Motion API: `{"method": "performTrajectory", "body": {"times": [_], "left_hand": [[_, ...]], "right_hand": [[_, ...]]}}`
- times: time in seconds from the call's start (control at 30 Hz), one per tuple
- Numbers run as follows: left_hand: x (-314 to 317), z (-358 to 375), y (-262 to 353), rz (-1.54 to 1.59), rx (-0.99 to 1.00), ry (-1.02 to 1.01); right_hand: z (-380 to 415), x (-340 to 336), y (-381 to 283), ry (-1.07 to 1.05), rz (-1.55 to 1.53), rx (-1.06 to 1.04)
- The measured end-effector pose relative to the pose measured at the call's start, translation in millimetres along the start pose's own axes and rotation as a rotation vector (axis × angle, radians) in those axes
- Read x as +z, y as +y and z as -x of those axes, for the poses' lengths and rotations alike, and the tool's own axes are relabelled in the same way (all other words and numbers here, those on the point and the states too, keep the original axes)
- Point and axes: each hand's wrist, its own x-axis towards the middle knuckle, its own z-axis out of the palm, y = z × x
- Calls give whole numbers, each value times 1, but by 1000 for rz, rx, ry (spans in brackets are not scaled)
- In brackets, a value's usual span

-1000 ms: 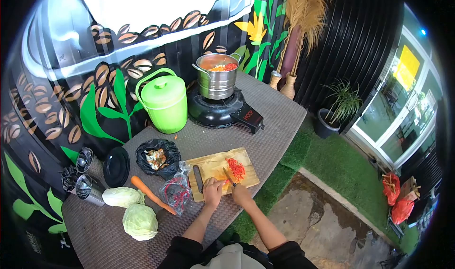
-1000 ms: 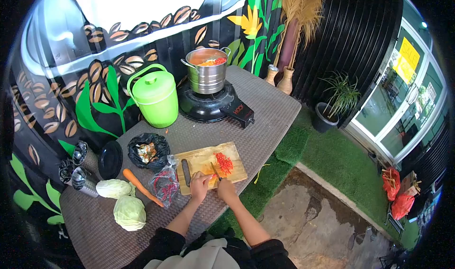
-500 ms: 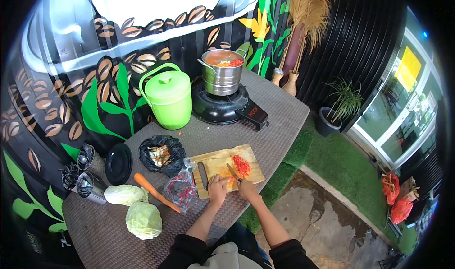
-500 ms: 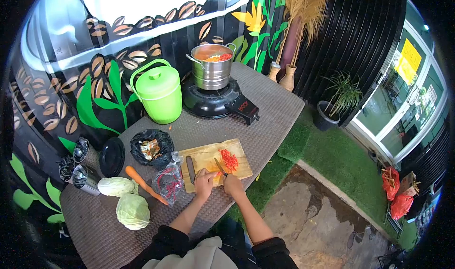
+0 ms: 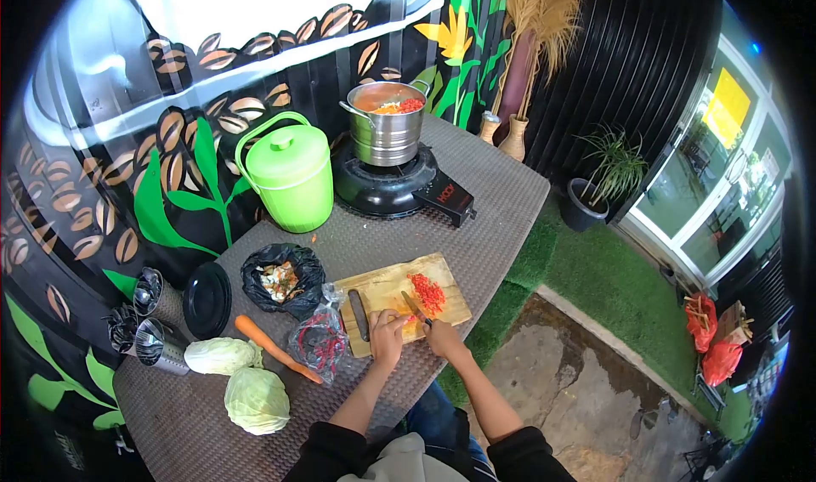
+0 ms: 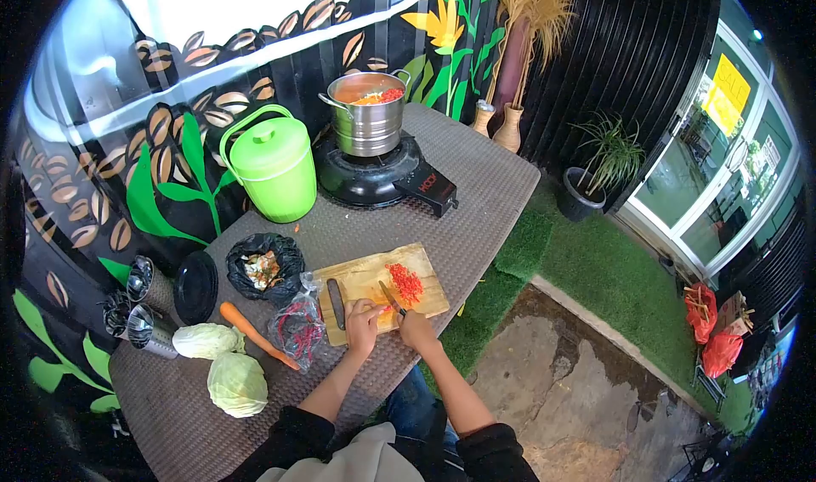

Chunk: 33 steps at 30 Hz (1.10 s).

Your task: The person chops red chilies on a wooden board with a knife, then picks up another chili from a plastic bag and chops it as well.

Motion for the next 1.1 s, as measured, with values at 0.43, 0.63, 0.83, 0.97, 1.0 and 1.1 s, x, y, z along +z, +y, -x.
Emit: {"method": "performTrajectory", "body": {"times": [0.43,0.63,0.83,0.97,1.0,1.1], "left_hand": [[-1,5,0,-89,-4,-12],[0,4,0,-96,-24,-31],[2,6,-2,-107,-37,-38],[1,5,-2,-97,-26,-39],[1,5,-3,-93,-30,-42],[1,6,-2,-89,-41,-43]], "right_hand": [[-7,19,5,123,20,0],[10,24,-9,182,63,10],[6,22,-22,199,55,59],[-7,17,2,150,52,-18],[-10,17,9,96,50,-37],[7,29,6,125,20,-15]]}}
